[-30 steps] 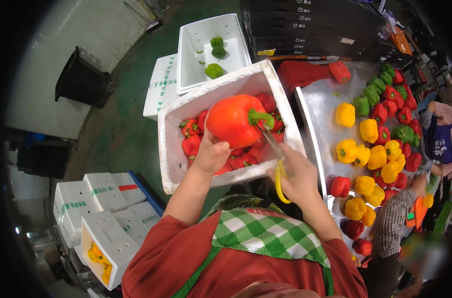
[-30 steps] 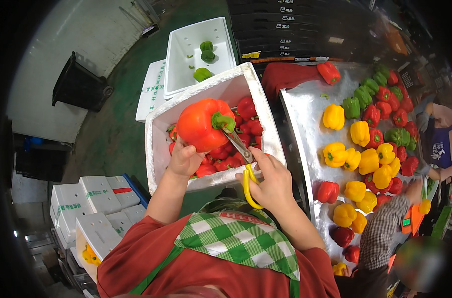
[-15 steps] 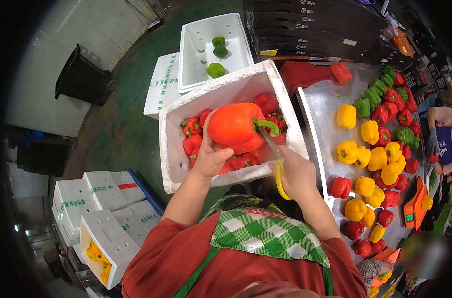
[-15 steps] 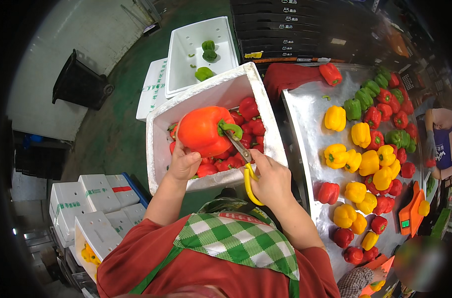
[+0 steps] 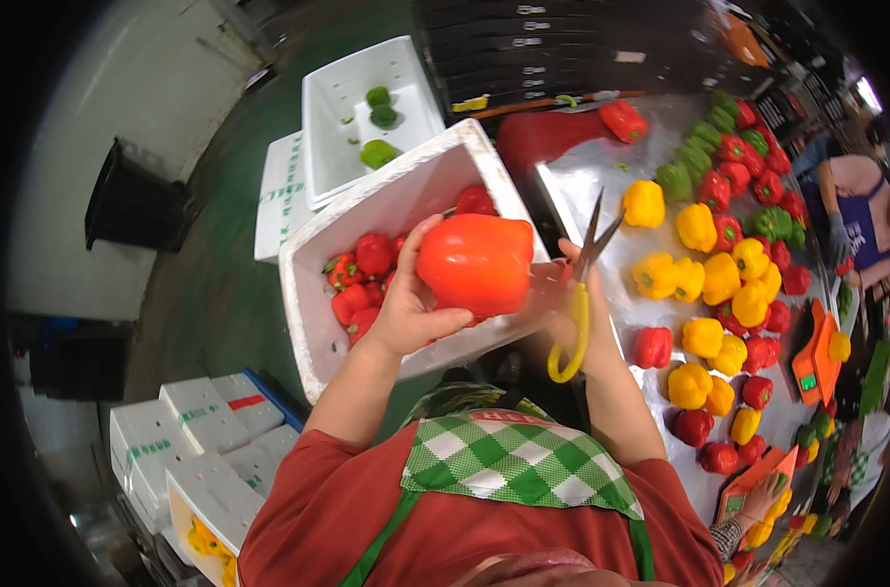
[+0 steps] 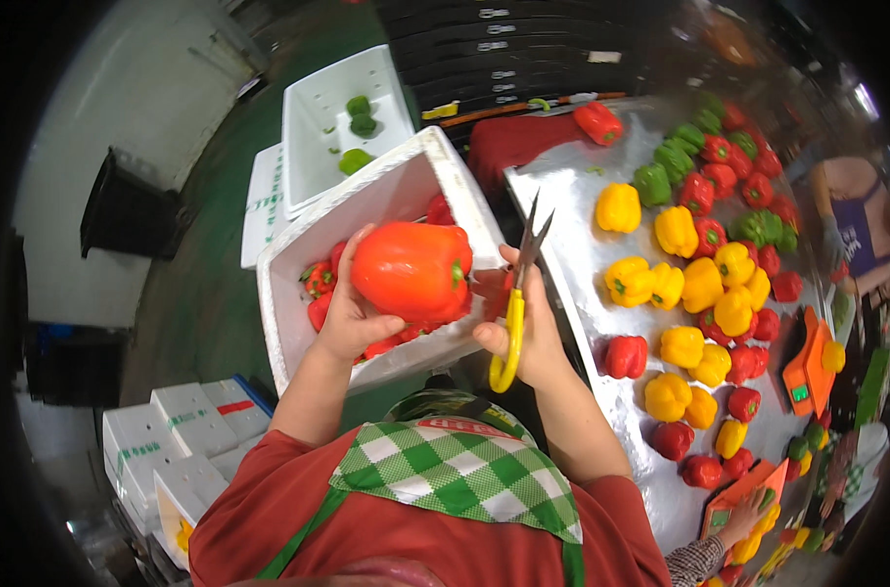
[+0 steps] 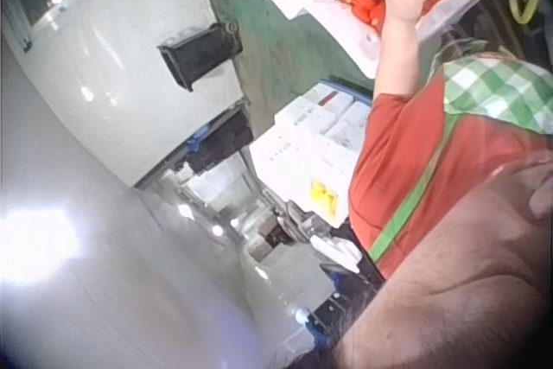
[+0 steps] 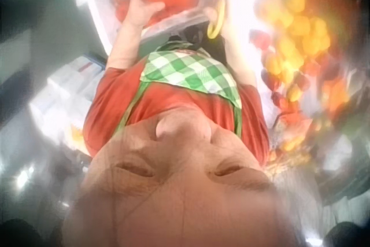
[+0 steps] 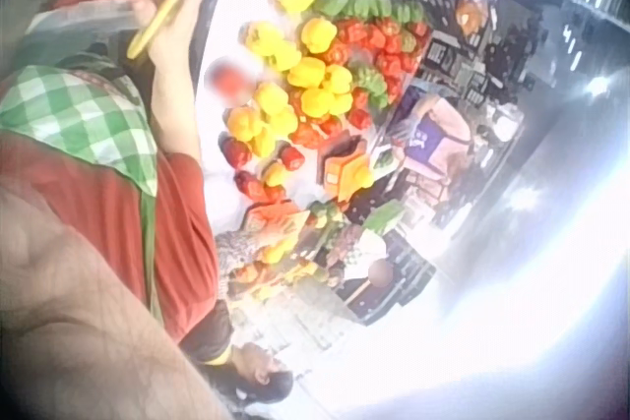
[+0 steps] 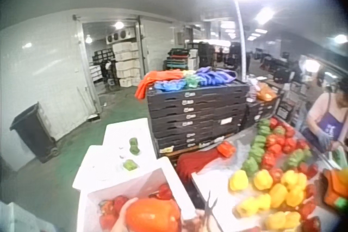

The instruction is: The person repeatedly picks red bell peppers from a white styrofoam box, uses yellow-handled scissors to cut off the green stems, and places the trimmed peppers onto a metal table. The process is repeated continuously throughout the clip.

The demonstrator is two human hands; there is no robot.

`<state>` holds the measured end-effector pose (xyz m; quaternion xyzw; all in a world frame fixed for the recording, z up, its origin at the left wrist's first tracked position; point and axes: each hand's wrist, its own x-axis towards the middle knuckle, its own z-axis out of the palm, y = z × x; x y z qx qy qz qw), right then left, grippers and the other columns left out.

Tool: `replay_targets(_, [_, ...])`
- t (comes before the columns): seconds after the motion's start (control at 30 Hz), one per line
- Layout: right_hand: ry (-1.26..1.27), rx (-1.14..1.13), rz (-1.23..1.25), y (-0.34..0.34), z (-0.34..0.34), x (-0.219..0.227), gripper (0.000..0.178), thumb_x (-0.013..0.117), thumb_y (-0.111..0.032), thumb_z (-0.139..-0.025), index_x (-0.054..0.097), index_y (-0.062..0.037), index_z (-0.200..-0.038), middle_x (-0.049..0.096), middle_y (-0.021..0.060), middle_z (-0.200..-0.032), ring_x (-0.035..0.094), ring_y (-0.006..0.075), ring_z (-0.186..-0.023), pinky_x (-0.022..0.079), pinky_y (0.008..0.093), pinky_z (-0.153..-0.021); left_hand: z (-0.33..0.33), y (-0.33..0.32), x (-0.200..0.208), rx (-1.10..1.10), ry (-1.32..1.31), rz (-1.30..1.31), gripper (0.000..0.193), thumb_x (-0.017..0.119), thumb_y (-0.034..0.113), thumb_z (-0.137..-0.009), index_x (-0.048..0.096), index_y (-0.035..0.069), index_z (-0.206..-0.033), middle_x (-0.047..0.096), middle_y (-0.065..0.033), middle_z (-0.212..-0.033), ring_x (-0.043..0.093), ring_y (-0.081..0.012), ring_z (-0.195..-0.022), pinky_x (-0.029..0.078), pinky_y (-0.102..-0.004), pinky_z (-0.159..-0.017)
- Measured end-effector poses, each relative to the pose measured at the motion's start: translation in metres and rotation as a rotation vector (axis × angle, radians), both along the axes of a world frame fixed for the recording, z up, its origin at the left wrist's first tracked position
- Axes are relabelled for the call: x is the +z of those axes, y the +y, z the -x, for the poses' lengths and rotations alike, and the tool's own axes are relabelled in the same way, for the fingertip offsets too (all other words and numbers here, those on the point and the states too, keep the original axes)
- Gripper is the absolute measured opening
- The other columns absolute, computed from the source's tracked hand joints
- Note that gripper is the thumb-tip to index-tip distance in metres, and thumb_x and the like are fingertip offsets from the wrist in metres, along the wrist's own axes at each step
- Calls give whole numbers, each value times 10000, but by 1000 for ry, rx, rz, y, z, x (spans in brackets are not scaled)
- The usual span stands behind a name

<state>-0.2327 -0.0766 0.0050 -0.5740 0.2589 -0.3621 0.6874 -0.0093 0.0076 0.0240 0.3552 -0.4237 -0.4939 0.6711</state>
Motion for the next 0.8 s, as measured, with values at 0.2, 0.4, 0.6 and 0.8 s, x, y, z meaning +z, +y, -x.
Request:
replay_targets(0.2, [-286, -136, -244, -5, 19, -7, 1002, 803, -415, -754, 232, -30, -1483, 450, 147, -1386, 496, 269, -1256, 441, 405, -1020, 39, -46, 26, -39, -775, 153, 963, 835, 228, -670, 325, 43, -1466, 359, -188, -1479, 427, -333, -1337, 384, -410, -1077])
replay_targets(0.4, [-498, -298, -403, 15, 44, 18, 816, 720, -448, -784, 388, -12, -1388, 566, 148, -1279, 605, 257, -1093, 515, 382, -840, 94, -79, 26, 49, -990, 298, 995, 848, 408, -649, 379, -37, -1405, 480, -249, -1383, 494, -413, -1263, 416, -449, -1048])
replay_targets(0.6, [-329, -609, -192, 7, 119, -18, 763, 715, -368, -799, 385, 15, -1371, 578, 129, -1237, 613, 211, -1042, 536, 297, -733, 99, -104, 16, 72, -709, 124, 128, 627, 63, -898, 701, -39, -915, 696, -159, -1053, 647, -223, -1007, 487, -316, -902])
replay_targets(0.8, [954, -1530, 277, -26, 280, -28, 902, 858, -246, -718, 350, -14, -1427, 472, 172, -1349, 468, 290, -1243, 369, 389, -1050, -8, -111, -40, 273, -664, -30, 122, 714, 18, -822, 673, -9, -933, 553, -150, -1315, 587, -211, -1116, 460, -338, -947])
